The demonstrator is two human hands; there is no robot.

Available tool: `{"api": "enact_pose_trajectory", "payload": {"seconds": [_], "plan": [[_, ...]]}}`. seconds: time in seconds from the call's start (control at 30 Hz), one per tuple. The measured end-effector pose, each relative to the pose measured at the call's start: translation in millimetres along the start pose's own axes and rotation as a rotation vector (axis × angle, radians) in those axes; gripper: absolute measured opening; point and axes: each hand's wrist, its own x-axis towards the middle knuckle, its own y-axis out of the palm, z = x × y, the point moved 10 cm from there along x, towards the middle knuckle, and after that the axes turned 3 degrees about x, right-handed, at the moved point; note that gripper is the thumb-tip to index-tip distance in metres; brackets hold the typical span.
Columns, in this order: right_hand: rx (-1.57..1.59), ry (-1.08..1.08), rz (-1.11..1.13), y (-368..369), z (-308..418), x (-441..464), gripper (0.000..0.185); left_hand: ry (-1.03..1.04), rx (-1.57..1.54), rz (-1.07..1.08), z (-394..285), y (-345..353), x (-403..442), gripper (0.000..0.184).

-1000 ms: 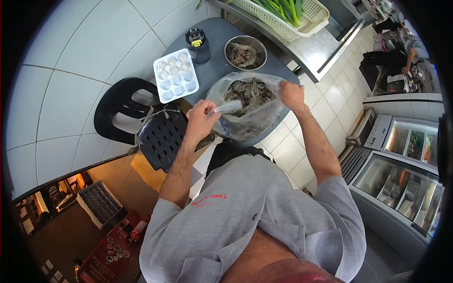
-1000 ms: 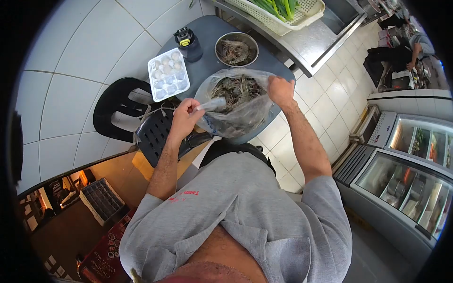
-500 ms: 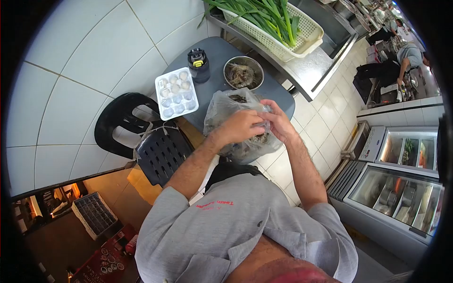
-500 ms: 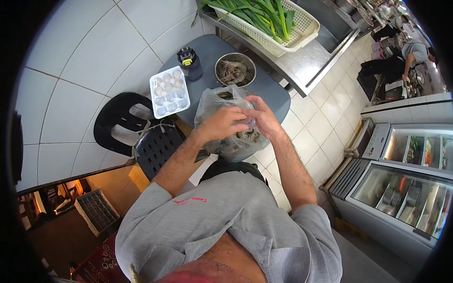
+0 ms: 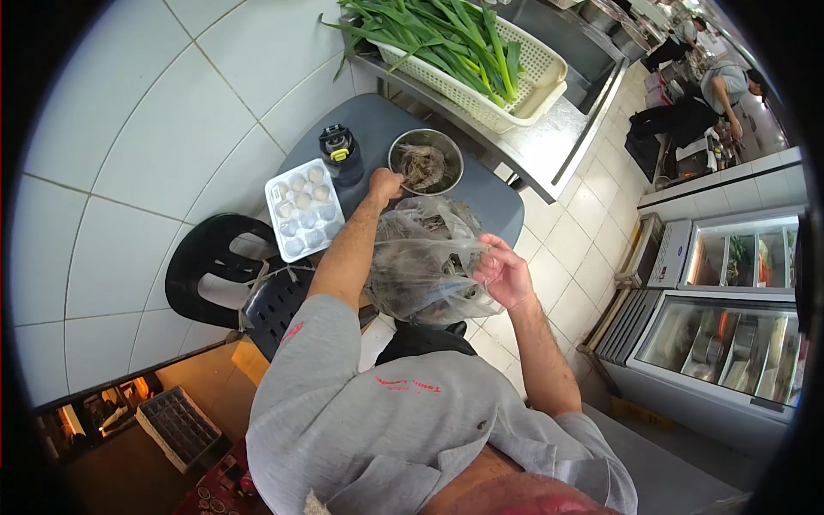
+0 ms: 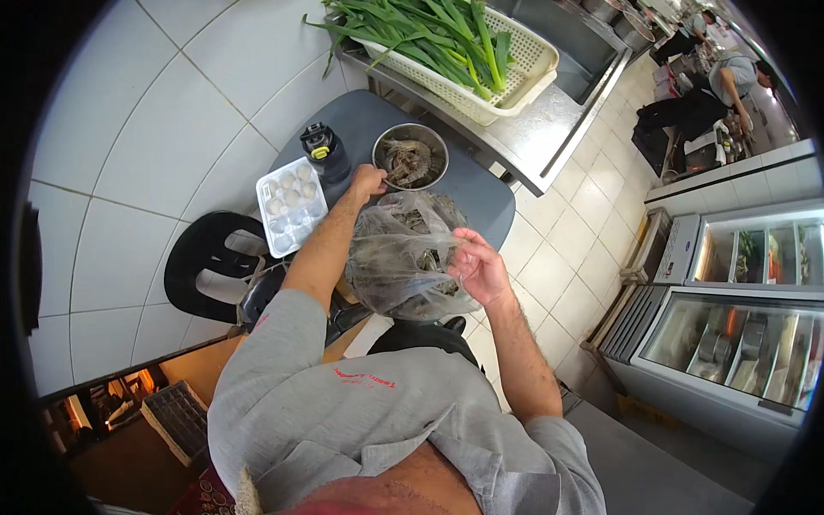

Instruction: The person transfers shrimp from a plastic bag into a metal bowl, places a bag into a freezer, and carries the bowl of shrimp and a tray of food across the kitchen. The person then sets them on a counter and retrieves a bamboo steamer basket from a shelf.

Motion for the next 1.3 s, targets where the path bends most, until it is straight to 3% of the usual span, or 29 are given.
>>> {"api": "enact_pose_trajectory", "payload": {"seconds": [0.07, 0.13, 0.2, 0.27, 0.4, 0.53, 0.57, 0.67, 0.7, 0.8, 0.83, 0.87, 0.9, 0.97, 1.0, 1.03, 1.07, 1.13, 1.2, 1.3], "plan": [[-0.012, -0.014, -0.043, -2, 2, 2, 0.025, 0.022, -0.12, -0.029, -17, -1, -4, 0.027], [-0.017, -0.021, -0.09, -9, 3, 2, 0.026, 0.133, 0.101, -0.079, -42, -10, -21, 0.027], [-0.072, -0.038, -0.122, -15, 5, 12, 0.031, 0.152, 0.058, -0.112, -55, -19, -37, 0.027], [-0.109, -0.032, -0.156, -15, 7, 20, 0.036, 0.219, -0.131, -0.048, -70, -21, -48, 0.026], [-0.254, -0.041, -0.184, 15, 18, 34, 0.046, 0.281, -0.079, 0.032, -110, -31, -105, 0.025], [-0.457, 0.022, -0.214, 8, 13, 44, 0.026, 0.338, 0.075, 0.036, -130, -29, -182, 0.024], [-0.432, 0.016, -0.333, -4, 12, 40, 0.012, 0.336, 0.106, 0.062, -127, -28, -196, 0.025], [-0.338, 0.13, -0.298, -38, -2, 36, 0.009, 0.431, 0.097, 0.033, -123, -41, -221, 0.024], [-0.343, 0.138, -0.291, -33, -5, 29, 0.009, 0.449, 0.08, -0.069, -112, -63, -213, 0.028], [-0.189, 0.127, -0.377, -19, 3, -5, 0.01, 0.597, 0.19, -0.82, -60, -187, -207, 0.036], [-0.209, 0.107, -0.403, -15, 9, -15, 0.012, 0.419, 0.467, -1.003, -40, -218, -213, 0.04], [-0.22, 0.069, -0.436, -13, 20, -29, 0.013, 0.274, 0.513, -1.056, 14, -251, -187, 0.048], [-0.214, 0.056, -0.441, -5, 24, -39, 0.013, 0.132, 0.464, -0.844, 31, -265, -176, 0.058], [-0.19, 0.009, -0.41, 11, 34, -56, 0.012, 0.17, 0.277, -0.802, 141, -300, -105, 0.067], [-0.206, -0.032, -0.401, 14, 41, -64, 0.011, 0.034, -0.024, -0.537, 134, -274, -113, 0.061], [-0.244, -0.092, -0.423, 24, 50, -74, 0.011, 0.035, -0.328, -0.305, 170, -258, -79, 0.052], [-0.287, -0.139, -0.449, 34, 56, -85, 0.011, 0.02, -0.441, -0.217, 172, -245, -82, 0.05], [-0.288, -0.212, -0.452, 35, 67, -99, 0.01, -0.107, -0.448, -0.18, 178, -227, -92, 0.054], [-0.281, -0.237, -0.436, 33, 79, -112, 0.009, 0.133, -0.554, -0.119, 175, -216, -83, 0.049], [-0.276, -0.319, -0.484, 33, 101, -131, 0.008, 0.22, -0.573, -0.212, 176, -219, -93, 0.045]]}}
